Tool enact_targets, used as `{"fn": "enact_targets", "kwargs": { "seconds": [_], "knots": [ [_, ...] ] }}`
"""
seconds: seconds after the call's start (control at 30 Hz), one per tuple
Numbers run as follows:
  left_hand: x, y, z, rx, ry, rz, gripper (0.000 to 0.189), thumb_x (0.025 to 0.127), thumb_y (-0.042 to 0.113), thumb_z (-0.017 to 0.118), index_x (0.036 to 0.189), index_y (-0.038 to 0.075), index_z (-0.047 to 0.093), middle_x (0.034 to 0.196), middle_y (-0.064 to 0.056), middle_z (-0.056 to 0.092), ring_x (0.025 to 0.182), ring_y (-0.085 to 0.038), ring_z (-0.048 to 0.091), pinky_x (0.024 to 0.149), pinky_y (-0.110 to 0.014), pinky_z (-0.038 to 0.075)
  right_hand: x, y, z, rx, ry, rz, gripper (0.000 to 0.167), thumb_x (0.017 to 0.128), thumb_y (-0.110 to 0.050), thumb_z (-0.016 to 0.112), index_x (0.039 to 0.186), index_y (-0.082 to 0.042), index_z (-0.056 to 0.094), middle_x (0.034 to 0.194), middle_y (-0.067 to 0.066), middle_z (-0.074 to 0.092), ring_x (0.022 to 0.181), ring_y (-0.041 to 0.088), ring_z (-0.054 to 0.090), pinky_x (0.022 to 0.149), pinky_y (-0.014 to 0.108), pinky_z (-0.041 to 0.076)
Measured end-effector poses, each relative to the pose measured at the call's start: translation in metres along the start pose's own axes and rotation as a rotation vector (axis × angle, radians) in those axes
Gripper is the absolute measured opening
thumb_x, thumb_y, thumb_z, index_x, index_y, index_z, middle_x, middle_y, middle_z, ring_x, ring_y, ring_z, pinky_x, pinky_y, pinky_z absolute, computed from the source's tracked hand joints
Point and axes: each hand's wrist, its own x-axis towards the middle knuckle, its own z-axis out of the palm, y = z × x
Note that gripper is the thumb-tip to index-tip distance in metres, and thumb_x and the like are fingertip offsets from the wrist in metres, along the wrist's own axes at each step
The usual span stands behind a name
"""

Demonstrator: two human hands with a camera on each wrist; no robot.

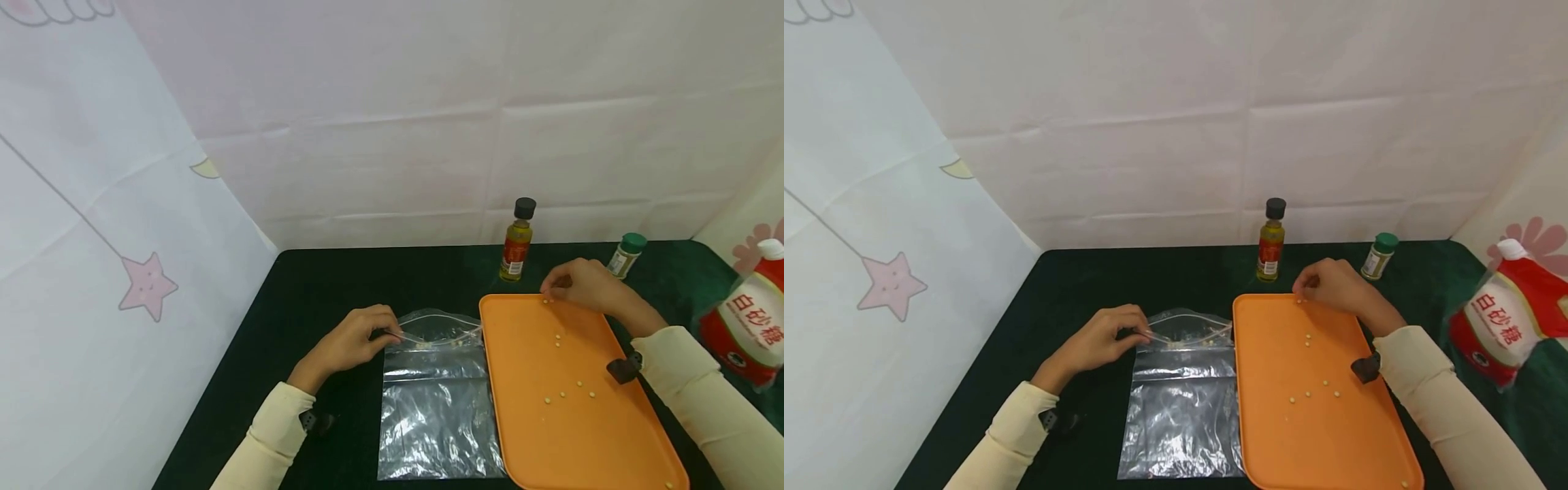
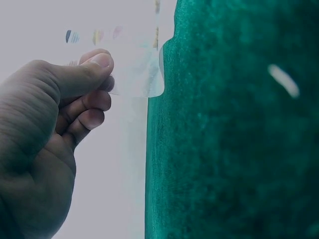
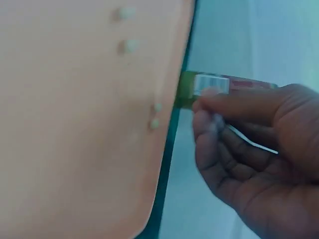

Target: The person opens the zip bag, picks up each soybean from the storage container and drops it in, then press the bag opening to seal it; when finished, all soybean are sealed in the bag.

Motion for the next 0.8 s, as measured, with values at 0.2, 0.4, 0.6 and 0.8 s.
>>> {"fn": "enact_targets", "kwargs": {
  "seconds": [0.2,0.4,0.6,0.8],
  "knots": [
    [0.0,-0.001,0.001,-0.005,0.001,-0.002,0.008,0.093,0.008,0.073,0.101,0.011,0.073,0.103,0.009,0.063,0.093,-0.003,0.06,0.081,-0.023,0.053,-0.006,0.003,-0.007,0.382,0.03,0.073,0.035,0.096,-0.038,0.07,0.116,-0.01,0.072,0.114,0.005,0.071,0.101,0.024,0.065,0.09,0.046,0.054],
    [0.0,-0.001,0.001,-0.013,0.001,-0.001,0.009,0.093,0.008,0.073,0.101,0.011,0.073,0.103,0.009,0.063,0.094,-0.003,0.06,0.081,-0.023,0.053,-0.012,0.006,-0.009,0.934,0.006,-0.031,0.034,0.101,-0.018,0.064,0.126,0.003,0.062,0.114,0.003,0.068,0.102,0.018,0.066,0.092,0.029,0.053],
    [0.0,0.0,0.0,-0.015,0.001,-0.01,0.009,0.093,0.009,0.073,0.101,0.012,0.073,0.103,0.009,0.063,0.093,-0.003,0.06,0.081,-0.023,0.054,-0.013,-0.005,-0.007,1.054,-0.034,-0.09,0.023,0.102,-0.009,0.06,0.122,0.0,0.066,0.112,0.003,0.068,0.102,0.017,0.066,0.091,0.027,0.053],
    [0.001,0.0,0.0,-0.006,-0.003,-0.009,0.008,0.094,0.01,0.072,0.102,0.012,0.074,0.103,0.01,0.062,0.092,-0.003,0.06,0.081,-0.023,0.053,-0.007,-0.034,0.003,0.943,-0.061,-0.043,0.033,0.1,-0.021,0.066,0.123,0.002,0.063,0.111,0.007,0.065,0.103,0.026,0.061,0.092,0.032,0.053]
  ]
}}
